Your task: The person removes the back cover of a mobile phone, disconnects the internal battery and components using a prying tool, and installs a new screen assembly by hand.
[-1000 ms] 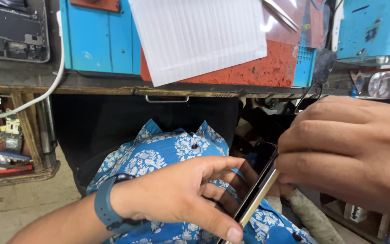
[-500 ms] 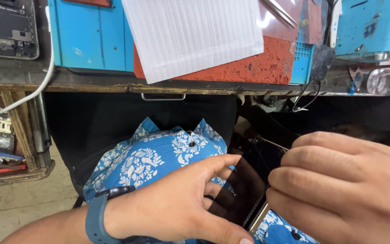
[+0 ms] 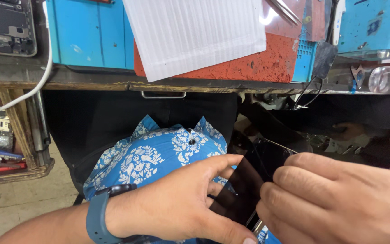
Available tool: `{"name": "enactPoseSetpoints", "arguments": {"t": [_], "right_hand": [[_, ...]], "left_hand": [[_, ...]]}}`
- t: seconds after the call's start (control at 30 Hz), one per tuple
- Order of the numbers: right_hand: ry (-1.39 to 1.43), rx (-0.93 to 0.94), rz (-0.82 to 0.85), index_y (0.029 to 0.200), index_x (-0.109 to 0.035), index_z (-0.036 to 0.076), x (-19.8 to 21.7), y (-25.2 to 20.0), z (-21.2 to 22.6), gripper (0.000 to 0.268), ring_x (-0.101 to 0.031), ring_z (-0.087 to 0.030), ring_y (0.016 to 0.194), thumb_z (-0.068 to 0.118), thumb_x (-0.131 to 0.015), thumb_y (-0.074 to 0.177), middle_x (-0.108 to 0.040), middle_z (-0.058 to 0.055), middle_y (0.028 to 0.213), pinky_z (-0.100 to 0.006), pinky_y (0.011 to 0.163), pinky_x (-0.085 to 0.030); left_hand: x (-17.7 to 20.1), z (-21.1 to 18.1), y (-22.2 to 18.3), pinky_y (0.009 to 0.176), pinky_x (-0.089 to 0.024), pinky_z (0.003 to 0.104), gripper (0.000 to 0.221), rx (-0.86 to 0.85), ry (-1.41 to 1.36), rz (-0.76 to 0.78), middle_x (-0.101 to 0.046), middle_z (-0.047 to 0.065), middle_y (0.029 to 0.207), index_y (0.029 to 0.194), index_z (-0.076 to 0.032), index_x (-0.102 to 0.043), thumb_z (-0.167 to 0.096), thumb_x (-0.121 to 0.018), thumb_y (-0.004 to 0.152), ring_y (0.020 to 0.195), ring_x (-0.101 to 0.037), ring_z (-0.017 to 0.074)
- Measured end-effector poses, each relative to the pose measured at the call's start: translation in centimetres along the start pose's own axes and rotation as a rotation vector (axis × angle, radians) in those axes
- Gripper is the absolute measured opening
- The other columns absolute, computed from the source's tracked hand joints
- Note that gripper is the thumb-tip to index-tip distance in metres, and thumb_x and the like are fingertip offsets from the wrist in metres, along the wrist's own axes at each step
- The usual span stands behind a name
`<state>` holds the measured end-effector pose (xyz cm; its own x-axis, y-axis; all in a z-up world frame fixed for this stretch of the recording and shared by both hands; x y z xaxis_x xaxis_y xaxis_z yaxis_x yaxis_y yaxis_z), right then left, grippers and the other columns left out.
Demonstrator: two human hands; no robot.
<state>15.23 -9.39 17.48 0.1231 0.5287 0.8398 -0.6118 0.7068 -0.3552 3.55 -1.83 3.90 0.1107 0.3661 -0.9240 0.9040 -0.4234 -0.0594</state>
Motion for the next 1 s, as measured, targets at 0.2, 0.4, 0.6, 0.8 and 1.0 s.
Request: {"name": "enactPoseSetpoints", "arguments": {"t": [0.2, 0.4, 0.6, 0.8, 1.0], "right_hand": [[-0.036, 0.033, -0.006, 0.105, -0.067, -0.003, -0.1, 0.5, 0.0, 0.036, -0.066, -0.031, 0.097, 0.023, -0.062, 0.080, -0.064, -0.013, 0.098, -0.044, 0.089, -0.054], [0.014, 0.075, -0.120, 0.102, -0.068, 0.002, 2.1, 1.1, -1.0, 0.034, -0.067, -0.029, 0.095, 0.022, -0.064, 0.075, -0.066, -0.012, 0.101, -0.043, 0.087, -0.055], [0.066, -0.030, -0.177, 0.104, -0.070, 0.001, 2.9, 0.9, -1.3, 0.044, -0.068, -0.027, 0.092, 0.029, -0.064, 0.071, -0.067, -0.011, 0.099, -0.044, 0.085, -0.057], [0.056, 0.040, -0.281, 0.102, -0.071, 0.006, 2.3, 0.5, -0.9, 0.034, -0.068, -0.022, 0.089, 0.025, -0.068, 0.074, -0.066, -0.005, 0.098, -0.041, 0.081, -0.056], [0.052, 0.023, -0.280, 0.105, -0.074, 0.007, 1.0, 0.4, 0.1, 0.037, -0.068, -0.020, 0.087, 0.025, -0.070, 0.074, -0.067, -0.003, 0.098, -0.040, 0.082, -0.058]], "left_hand": [[0.2, 0.1, -0.3, 0.095, -0.055, 0.030, 0.081, -0.003, 0.113, -0.029, -0.063, 0.009, 0.124, 0.146, 0.001, -0.049, -0.017, -0.085, 0.077, 0.110, -0.064, 0.0151], [0.3, 0.1, -0.6, 0.092, -0.055, 0.031, 0.087, 0.049, 0.005, -0.046, -0.059, 0.011, 0.126, 0.153, 0.005, -0.047, -0.013, -0.086, 0.077, 0.110, -0.064, 0.0168], [0.5, -0.5, -0.7, 0.096, -0.056, 0.031, 0.110, 0.001, 0.037, -0.077, -0.055, 0.008, 0.138, 0.160, 0.004, -0.025, -0.020, -0.094, 0.078, 0.116, -0.065, 0.0173], [-0.1, -0.7, -0.9, 0.099, -0.057, 0.034, 0.089, -0.012, 0.007, -0.053, -0.059, 0.013, 0.128, 0.151, 0.004, -0.043, -0.015, -0.090, 0.078, 0.115, -0.065, 0.0202], [-0.4, -0.6, -0.9, 0.098, -0.057, 0.034, 0.083, -0.010, 0.075, -0.082, -0.060, 0.011, 0.126, 0.147, 0.001, -0.047, -0.016, -0.085, 0.075, 0.116, -0.065, 0.0195]]}}
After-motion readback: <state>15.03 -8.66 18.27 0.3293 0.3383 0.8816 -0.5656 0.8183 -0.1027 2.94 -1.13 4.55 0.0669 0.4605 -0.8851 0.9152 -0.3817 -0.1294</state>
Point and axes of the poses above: each hand's wrist, its own y-axis towards the middle knuckle, its own x-axis out of the back of the hand, z = x × y, the point moved 4 cm from there along y, towards the middle knuckle
